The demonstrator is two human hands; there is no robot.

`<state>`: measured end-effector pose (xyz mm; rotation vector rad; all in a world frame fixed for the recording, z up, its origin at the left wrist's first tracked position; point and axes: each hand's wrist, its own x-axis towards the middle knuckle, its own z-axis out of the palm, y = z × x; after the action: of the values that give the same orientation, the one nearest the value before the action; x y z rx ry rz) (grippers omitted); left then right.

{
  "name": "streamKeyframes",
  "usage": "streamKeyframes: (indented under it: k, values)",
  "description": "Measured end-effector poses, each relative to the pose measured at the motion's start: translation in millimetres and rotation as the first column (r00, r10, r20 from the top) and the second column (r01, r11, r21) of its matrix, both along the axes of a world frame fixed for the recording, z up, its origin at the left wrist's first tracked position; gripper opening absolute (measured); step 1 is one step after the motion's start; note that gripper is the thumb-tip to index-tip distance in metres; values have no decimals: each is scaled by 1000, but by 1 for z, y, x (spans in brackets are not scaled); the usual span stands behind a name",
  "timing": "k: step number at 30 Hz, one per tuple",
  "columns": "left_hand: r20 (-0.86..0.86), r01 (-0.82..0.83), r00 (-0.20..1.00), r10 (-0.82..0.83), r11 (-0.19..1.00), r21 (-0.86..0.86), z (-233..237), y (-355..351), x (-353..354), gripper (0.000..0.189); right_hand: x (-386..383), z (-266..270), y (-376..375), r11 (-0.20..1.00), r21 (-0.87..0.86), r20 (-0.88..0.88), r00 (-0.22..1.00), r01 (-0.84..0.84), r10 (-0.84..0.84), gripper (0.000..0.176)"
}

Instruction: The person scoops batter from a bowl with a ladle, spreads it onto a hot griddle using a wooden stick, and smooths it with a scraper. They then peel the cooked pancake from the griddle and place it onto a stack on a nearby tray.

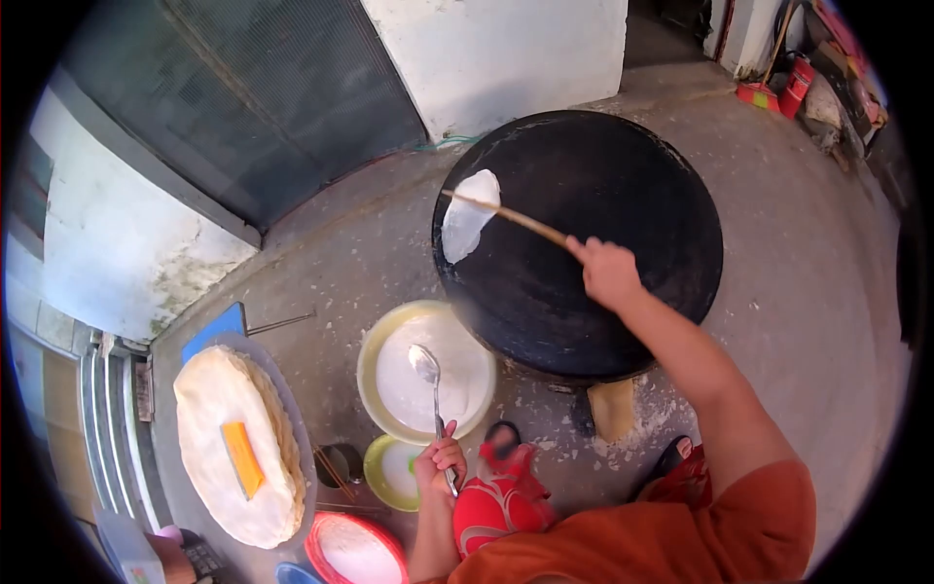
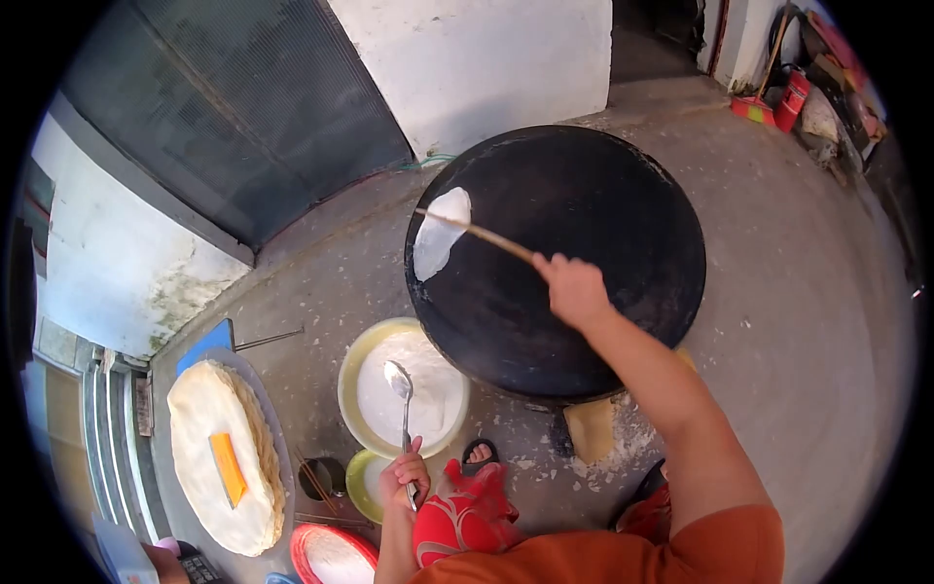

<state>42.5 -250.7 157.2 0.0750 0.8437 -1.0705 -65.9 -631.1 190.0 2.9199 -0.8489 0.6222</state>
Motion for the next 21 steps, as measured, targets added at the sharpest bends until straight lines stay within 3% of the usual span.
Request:
streamKeyframes:
  k: [1, 3, 5, 7, 9, 10, 12, 14, 15, 17, 19, 21]
  values:
    - [-1, 4, 1000, -4, 1000, 4, 1, -1, 0, 30, 6, 4, -9, 999, 14, 30, 998, 53, -53, 36]
    - [-1, 15, 1000, -15, 1000, 12, 3, -1, -1, 30, 15, 6, 1, 960, 275, 190, 976, 48, -103, 35]
    - [-43, 7, 999, -5, 999, 42, 2, -2, 2, 33, 10, 1, 30, 872, 479, 344, 935, -97, -85, 37]
    - [-29, 13, 1000, -12, 999, 33, 0, -2, 5, 33, -1, 13, 40, 940, 326, 122, 990, -101, 64, 37]
    - [-34, 17, 999, -15, 999, 41, 0, -2, 1, 33, 4, 11, 6, 991, 83, -2, 995, 101, -101, 38]
    - [-41, 14, 999, -12, 999, 52, 3, -4, 1, 32, 6, 2, -17, 993, 26, 62, 991, 115, -117, 37]
    - [-38, 19, 999, -16, 998, 68, 6, -4, 2, 32, 14, 8, -14, 962, 221, 109, 976, 162, -189, 37]
    - [-64, 28, 998, -26, 999, 34, 4, -3, 4, 32, 20, 2, 11, 904, 423, 277, 942, 55, -187, 41]
    - [-61, 32, 998, -30, 999, 26, 3, -4, 5, 32, 19, -1, 27, 936, 352, 300, 946, 11, -124, 44]
    - [-41, 25, 999, -23, 999, 47, 1, -5, 5, 32, 21, 18, 44, 954, 297, 86, 996, -40, 15, 44]
    - [-41, 30, 999, -27, 997, 69, 1, -7, 3, 32, 29, 2, 2, 997, 36, 25, 997, 69, -70, 45]
    - [-25, 28, 999, -26, 995, 91, 2, -3, 3, 32, 31, 21, -27, 956, 178, -38, 972, 233, -230, 40]
